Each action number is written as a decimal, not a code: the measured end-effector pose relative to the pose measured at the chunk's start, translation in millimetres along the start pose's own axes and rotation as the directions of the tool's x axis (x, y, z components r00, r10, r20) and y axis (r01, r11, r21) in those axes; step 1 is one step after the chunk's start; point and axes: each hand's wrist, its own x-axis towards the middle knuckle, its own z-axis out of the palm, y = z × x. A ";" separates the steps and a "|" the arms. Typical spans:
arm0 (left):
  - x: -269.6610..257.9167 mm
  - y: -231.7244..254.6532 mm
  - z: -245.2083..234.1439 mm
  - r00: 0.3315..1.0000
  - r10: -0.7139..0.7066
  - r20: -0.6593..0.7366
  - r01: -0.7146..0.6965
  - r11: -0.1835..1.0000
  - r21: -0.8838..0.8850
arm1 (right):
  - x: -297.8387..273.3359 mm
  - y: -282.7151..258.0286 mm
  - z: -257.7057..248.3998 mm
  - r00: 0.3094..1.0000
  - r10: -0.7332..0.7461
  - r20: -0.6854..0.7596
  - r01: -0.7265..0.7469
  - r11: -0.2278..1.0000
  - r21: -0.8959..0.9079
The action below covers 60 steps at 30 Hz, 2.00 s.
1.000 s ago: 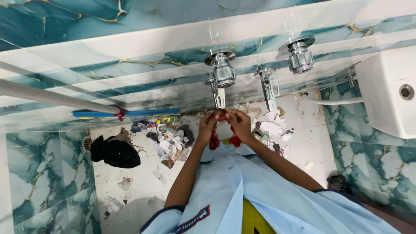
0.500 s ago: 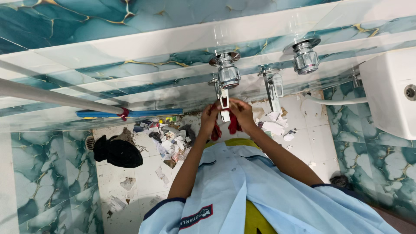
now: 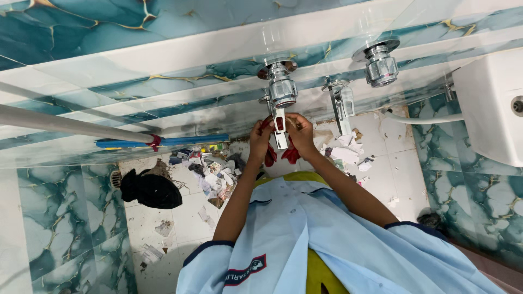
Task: The person cleans a metal faucet on a tiled bathroom wall by wiping it thoroughly with a red cloth.
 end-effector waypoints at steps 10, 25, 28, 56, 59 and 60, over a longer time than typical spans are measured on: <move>-13.9 7.1 -3.6 1.000 -0.006 0.028 0.004 0.997 0.077 | -12.8 -6.2 -2.5 0.998 0.059 0.010 -0.059 0.998 -0.035; -10.7 39.6 -3.0 0.998 -0.044 -0.044 0.053 0.972 0.230 | -6.1 0.5 -3.1 0.988 -0.130 0.080 0.140 0.981 -0.137; -25.2 41.5 -1.2 0.999 -0.031 -0.030 0.037 0.972 0.231 | -27.8 -1.2 3.0 1.000 -0.002 -0.031 0.001 0.999 -0.043; -26.3 -1.8 -16.4 1.000 -0.017 -0.018 0.020 0.986 0.166 | -39.7 1.6 -1.7 0.997 -0.078 -0.003 0.076 0.972 -0.222; -62.2 -6.4 -7.4 0.985 -0.166 -0.044 0.171 0.975 0.139 | -68.0 0.3 -11.0 0.998 0.056 0.035 -0.052 0.992 -0.118; -57.7 -4.6 -6.2 0.985 -0.164 -0.050 0.168 0.981 0.093 | -61.1 -1.1 -11.9 0.998 0.010 0.062 0.000 0.988 -0.153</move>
